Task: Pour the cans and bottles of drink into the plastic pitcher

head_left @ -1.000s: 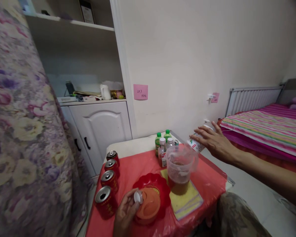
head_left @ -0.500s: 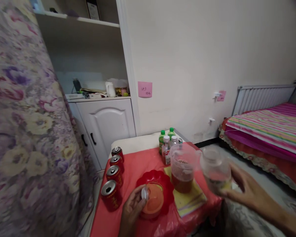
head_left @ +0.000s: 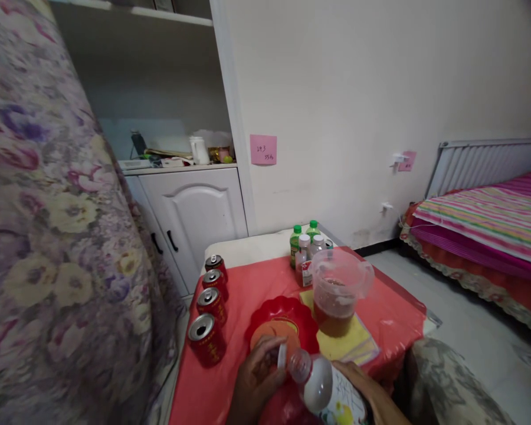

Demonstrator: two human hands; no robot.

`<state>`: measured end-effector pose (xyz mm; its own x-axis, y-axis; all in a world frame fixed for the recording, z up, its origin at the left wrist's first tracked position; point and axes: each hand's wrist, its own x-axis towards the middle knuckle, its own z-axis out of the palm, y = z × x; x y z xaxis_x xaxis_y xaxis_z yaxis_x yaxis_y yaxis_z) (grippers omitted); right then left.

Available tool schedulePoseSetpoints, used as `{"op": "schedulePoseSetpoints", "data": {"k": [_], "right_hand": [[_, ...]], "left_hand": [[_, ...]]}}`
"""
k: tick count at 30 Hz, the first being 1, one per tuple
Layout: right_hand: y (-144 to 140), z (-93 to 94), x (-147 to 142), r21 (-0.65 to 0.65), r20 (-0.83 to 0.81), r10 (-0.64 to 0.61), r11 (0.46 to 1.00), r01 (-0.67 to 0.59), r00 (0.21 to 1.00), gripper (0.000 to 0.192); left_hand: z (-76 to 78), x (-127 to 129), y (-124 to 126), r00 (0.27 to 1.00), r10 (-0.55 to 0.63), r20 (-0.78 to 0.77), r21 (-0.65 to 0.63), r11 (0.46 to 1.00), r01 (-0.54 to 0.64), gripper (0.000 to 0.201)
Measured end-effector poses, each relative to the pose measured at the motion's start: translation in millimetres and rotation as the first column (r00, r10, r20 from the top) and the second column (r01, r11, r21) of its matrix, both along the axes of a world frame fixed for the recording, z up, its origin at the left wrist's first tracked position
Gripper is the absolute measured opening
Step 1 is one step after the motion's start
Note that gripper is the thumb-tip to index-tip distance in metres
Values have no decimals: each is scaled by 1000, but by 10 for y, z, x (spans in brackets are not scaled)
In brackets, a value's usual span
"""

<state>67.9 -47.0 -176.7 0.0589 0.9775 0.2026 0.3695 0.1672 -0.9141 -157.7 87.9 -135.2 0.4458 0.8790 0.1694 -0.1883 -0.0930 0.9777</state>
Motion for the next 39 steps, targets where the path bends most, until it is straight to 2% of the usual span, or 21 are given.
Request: {"op": "schedulePoseSetpoints", "data": {"k": [3, 5, 9, 13, 17, 21, 28, 34, 39], "right_hand": [[8, -34, -16, -14, -34, 2, 1000, -3, 999, 87], [26, -52, -12, 23, -11, 13, 1000, -12, 1000, 85], [43, -64, 40, 79, 112, 16, 997, -25, 994, 77], [13, -22, 89, 60, 240, 3, 998, -18, 971, 79], [-16, -20, 100, 53, 311, -17, 999, 0, 950, 81], [-25, -74, 89, 74, 354, -44, 997, 19, 934, 80], [-60, 5, 80, 77, 281, -32, 997, 11, 959, 77], [-52, -21, 32, 12, 156, 5, 1000, -7, 988, 83], [-38, -110, 39, -30, 182, 12, 1000, -7, 983, 83]], "left_hand": [[-6, 33, -17, 998, -54, -29, 82, 995, 56, 39], [-9, 39, -31, 996, -61, -71, 109, 992, 69, 39], [21, 34, -59, 983, -38, -180, 151, 986, 65, 35], [69, 54, -75, 970, 16, -244, 220, 975, 39, 29], [56, 81, -94, 965, 26, -260, 231, 972, 36, 23], [40, 107, -121, 951, 28, -308, 190, 981, 33, 15], [108, 77, -121, 950, 20, -312, 201, 978, 46, 19], [75, 2, -78, 934, -130, -333, 134, 974, 183, 30], [45, 15, -62, 929, -23, -371, 210, 972, 108, 31]]}}
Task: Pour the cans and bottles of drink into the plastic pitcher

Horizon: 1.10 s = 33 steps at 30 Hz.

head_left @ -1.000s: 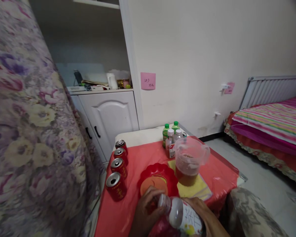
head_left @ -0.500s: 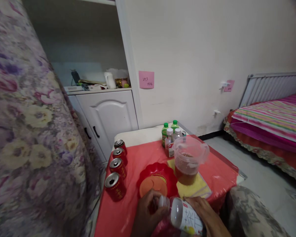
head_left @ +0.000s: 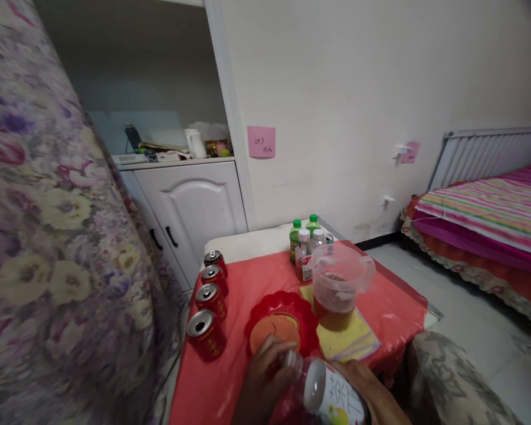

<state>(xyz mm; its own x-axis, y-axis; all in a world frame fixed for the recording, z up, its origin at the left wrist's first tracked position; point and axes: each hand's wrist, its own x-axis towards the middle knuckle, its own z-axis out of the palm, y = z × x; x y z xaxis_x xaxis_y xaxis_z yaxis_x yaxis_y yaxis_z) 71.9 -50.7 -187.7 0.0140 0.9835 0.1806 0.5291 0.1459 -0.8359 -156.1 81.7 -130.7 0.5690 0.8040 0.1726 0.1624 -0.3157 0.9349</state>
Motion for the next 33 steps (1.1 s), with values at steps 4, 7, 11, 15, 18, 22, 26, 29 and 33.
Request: {"op": "schedulePoseSetpoints", "data": {"k": [4, 7, 11, 15, 18, 22, 26, 29, 33], "right_hand": [[3, -27, 28, -2, 85, -12, 1000, 12, 996, 81], [-5, 4, 31, 14, 144, -16, 1000, 14, 989, 80], [-23, 46, 6, 69, 150, -24, 998, 13, 988, 77], [-18, 8, -5, 95, 150, -41, 995, 27, 988, 74], [-6, -34, 8, 86, 135, -53, 995, 41, 989, 75], [-8, -35, 14, 93, 45, -33, 995, 29, 998, 82], [-29, 18, -3, 67, -4, -23, 997, 24, 1000, 87], [-39, 41, -21, 70, -1, -34, 997, 34, 999, 85], [-37, 20, -41, 81, 39, -55, 995, 51, 998, 78]], "left_hand": [[10, 56, -8, 999, 44, -5, 76, 996, -44, 29], [-10, 82, -12, 999, 50, -15, 90, 995, -48, 31], [-21, 96, -12, 996, 76, -36, 66, 995, -73, 31], [23, 98, -14, 996, 88, -23, 78, 993, -86, 33], [54, 76, -12, 998, 69, 2, 84, 994, -69, 29], [57, 15, -13, 1000, 19, 19, -42, 999, -18, 32], [35, -26, -9, 1000, 19, 13, -159, 987, -17, 35], [11, -20, 6, 999, 19, 41, -161, 987, -12, 34], [-20, 11, 11, 997, 0, 82, -79, 997, 6, 29]]}}
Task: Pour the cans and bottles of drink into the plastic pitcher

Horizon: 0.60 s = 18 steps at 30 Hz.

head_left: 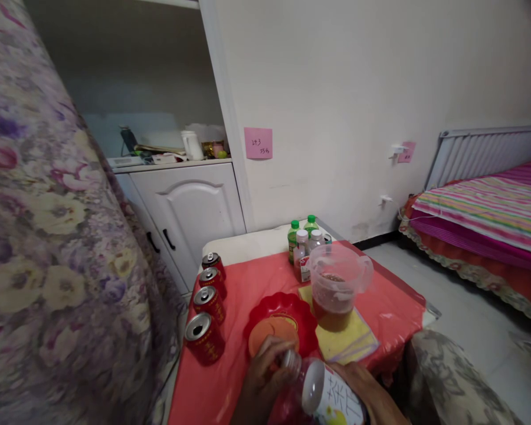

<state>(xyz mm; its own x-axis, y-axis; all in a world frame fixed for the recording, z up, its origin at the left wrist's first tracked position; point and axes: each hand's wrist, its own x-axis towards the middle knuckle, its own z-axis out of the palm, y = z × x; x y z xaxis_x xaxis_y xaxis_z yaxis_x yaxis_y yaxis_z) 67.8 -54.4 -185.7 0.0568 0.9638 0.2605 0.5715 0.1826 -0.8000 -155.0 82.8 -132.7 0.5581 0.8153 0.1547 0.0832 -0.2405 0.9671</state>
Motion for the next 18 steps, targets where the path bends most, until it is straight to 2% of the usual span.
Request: {"op": "schedulePoseSetpoints", "data": {"k": [4, 7, 9, 18], "right_hand": [[16, -54, 23, -30, 59, -3, 1000, 5, 998, 76], [25, -89, 63, -45, 98, 7, 999, -3, 995, 79], [26, -96, 76, -31, 94, 7, 1000, -4, 996, 79], [6, -31, 25, -6, 61, 9, 1000, -8, 998, 80]], "left_hand": [[11, 9, -5, 997, 73, -8, 56, 996, -72, 26], [50, -10, 11, 985, 170, 9, 49, 984, -170, 26], [71, -25, 25, 981, 192, 25, 43, 980, -193, 26], [16, 28, -9, 995, 99, 5, 57, 993, -99, 25]]}}
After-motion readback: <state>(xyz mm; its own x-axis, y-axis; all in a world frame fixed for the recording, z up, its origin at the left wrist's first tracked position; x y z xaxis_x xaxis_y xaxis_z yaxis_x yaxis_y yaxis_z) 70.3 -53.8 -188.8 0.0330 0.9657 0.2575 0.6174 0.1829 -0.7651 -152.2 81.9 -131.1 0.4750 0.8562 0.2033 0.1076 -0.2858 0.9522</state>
